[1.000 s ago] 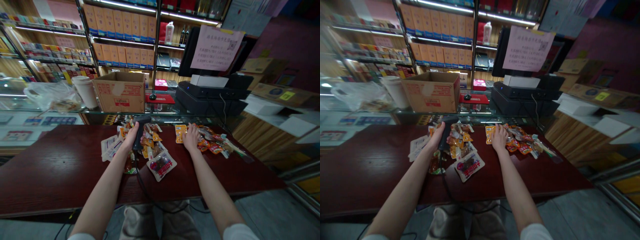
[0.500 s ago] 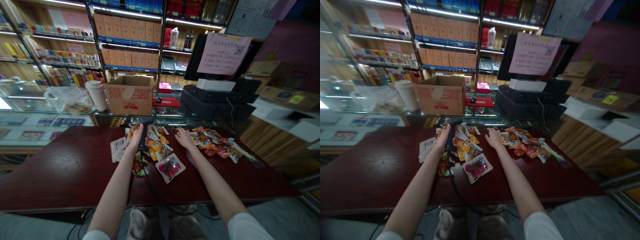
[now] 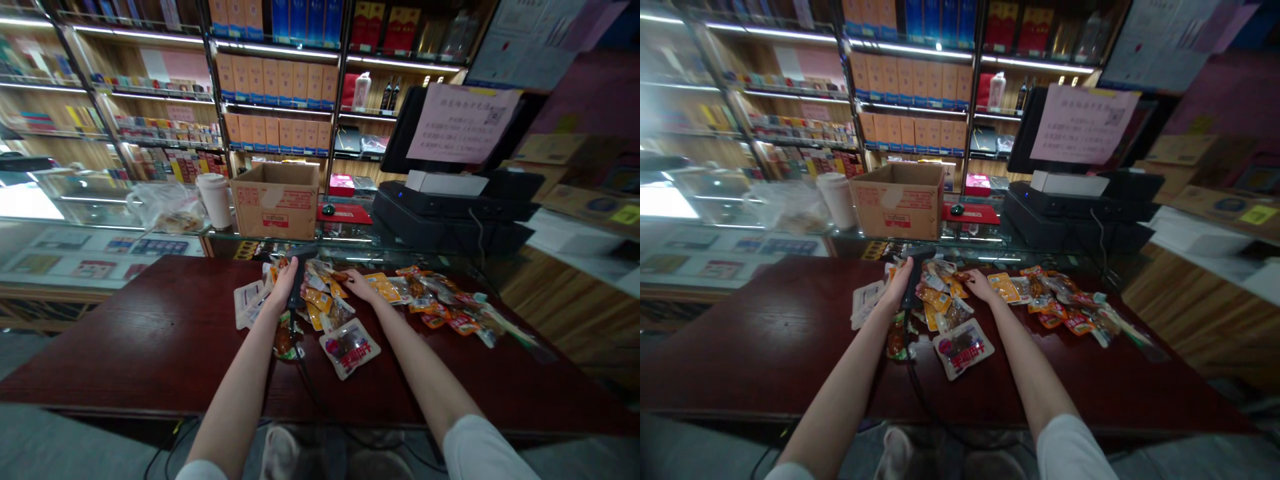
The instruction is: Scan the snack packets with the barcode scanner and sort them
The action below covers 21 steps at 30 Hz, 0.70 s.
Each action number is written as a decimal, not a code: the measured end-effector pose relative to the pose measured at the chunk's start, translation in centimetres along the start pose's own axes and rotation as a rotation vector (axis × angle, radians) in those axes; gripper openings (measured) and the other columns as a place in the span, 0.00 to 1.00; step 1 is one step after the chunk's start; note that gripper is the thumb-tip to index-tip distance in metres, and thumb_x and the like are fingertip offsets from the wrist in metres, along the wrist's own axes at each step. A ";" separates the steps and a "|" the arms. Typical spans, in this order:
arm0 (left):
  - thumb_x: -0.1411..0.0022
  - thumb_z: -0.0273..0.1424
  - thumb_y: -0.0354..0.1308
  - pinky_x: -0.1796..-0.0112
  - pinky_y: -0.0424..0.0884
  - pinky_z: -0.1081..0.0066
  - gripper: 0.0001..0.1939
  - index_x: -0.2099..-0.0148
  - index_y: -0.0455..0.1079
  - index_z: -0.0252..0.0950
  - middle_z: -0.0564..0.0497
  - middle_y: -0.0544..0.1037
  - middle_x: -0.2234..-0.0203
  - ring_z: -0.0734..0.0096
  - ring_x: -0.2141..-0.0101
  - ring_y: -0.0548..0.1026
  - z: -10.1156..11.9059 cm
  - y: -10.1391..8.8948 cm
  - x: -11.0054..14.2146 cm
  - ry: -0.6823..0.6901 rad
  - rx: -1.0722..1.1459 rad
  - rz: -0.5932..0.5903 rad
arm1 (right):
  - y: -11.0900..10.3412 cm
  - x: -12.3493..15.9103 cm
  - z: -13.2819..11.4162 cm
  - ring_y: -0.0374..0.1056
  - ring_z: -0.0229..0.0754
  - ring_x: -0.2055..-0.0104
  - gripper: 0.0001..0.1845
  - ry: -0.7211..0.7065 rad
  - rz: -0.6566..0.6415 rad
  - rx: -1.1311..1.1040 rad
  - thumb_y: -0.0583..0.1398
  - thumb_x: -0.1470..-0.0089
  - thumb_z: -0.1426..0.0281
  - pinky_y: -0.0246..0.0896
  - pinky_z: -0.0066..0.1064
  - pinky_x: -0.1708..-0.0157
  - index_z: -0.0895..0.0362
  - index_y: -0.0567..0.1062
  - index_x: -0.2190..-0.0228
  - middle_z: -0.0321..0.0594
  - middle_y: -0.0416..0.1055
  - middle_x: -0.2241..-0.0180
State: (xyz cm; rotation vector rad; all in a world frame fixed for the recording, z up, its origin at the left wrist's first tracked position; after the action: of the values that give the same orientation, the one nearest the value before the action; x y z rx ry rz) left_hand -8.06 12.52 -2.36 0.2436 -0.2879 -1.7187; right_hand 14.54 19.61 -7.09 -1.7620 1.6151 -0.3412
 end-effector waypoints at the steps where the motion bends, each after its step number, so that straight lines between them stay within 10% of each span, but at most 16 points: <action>1: 0.51 0.66 0.58 0.82 0.60 0.73 0.37 0.61 0.67 0.35 0.54 0.70 0.82 0.77 0.84 0.64 0.1 0.0 0.0 0.006 -0.003 -0.001 | -0.4 0.3 0.0 0.73 0.46 0.52 0.15 0.003 -0.014 -0.043 0.59 0.52 0.78 0.64 0.48 0.44 0.60 0.79 0.60 0.46 0.78 0.57; 11: 0.45 0.64 0.55 0.83 0.59 0.74 0.33 0.68 0.67 0.35 0.54 0.68 0.85 0.77 0.86 0.63 -0.1 3.4 1.1 0.001 -0.128 -0.120 | -5.2 8.0 0.8 0.78 0.42 0.65 0.30 0.234 0.003 -0.933 0.68 0.52 0.64 0.73 0.49 0.52 0.44 0.68 0.47 0.33 0.77 0.62; 21: 0.52 0.67 0.56 0.84 0.60 0.75 0.36 0.71 0.65 0.35 0.55 0.67 0.86 0.78 0.86 0.62 -0.7 6.6 2.5 -0.057 -0.158 -0.224 | -7.5 8.8 0.8 0.78 0.49 0.56 0.20 0.240 0.125 -1.130 0.62 0.45 0.57 0.68 0.56 0.48 0.44 0.65 0.52 0.37 0.77 0.52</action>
State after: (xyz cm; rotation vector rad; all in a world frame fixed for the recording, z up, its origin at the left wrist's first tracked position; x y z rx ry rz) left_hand -2.14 8.95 -0.90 0.1142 -0.1696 -1.9622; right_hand 22.34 11.26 -5.07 -2.4294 2.3114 0.5722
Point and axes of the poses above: each hand's wrist, its own x-axis away from the middle knuckle, its own y-axis out of the palm, z = x × y, the point moved 10 cm from there along -x, towards the middle knuckle
